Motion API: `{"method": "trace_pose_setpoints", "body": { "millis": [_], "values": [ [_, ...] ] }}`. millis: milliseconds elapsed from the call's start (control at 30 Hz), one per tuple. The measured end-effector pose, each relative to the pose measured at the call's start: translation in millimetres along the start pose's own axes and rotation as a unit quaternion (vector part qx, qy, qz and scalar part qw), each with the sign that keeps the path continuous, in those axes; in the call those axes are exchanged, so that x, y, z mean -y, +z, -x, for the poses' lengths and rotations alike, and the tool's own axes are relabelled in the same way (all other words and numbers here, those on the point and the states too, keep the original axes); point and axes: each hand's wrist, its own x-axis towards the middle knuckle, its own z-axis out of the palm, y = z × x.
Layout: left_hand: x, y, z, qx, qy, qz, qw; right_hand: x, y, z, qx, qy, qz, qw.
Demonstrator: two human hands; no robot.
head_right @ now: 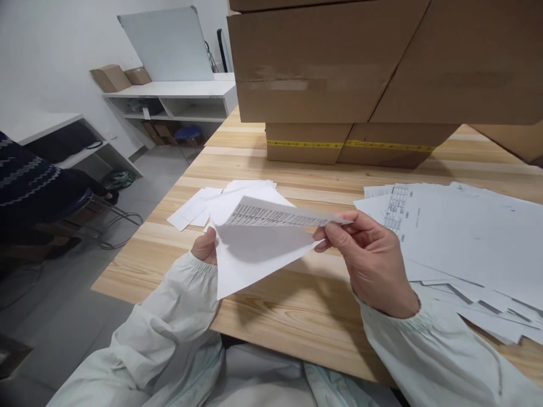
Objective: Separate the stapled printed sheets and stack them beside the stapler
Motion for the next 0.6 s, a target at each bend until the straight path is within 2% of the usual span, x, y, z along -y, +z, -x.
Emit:
{"method": "trace_pose_setpoints", "body": {
  "millis": [133, 167, 233, 300, 367, 433, 533, 600],
  "values": [
    [0, 10.4, -6, -0.062, -0.035, -0.012, 0.997, 10, -3, 2, 0.031, -0.010, 0.043, 0.999],
    [0, 11.9, -8, -0.075, -0.047, -0.013, 0.996, 12, -4, 1, 0.031, -0.045, 0.079, 0.995],
    [0, 13.1, -9, -0.077, -0.073, -0.018, 0.994, 16, -8, -4, -0.008, -0.167, 0.153, 0.974],
    [2, 12.5, -8, -0.052, -0.086, -0.033, 0.994, 19, -14, -15, -0.090, -0.298, 0.181, 0.933],
    [5, 11.6, -5, -0.024, -0.099, -0.054, 0.993, 21, -25, -29, -0.159, -0.355, 0.161, 0.907],
    [7, 11.9, -1, -0.007, -0.126, -0.078, 0.989, 20, -38, -43, -0.187, -0.333, 0.127, 0.916],
    [7, 15.3, 3, 0.004, -0.175, -0.103, 0.979, 14, -55, -60, -0.208, -0.222, 0.093, 0.948],
    [5, 18.0, 5, 0.007, -0.184, -0.110, 0.977, 9, -61, -69, -0.234, -0.159, 0.073, 0.956]
  ]
}}
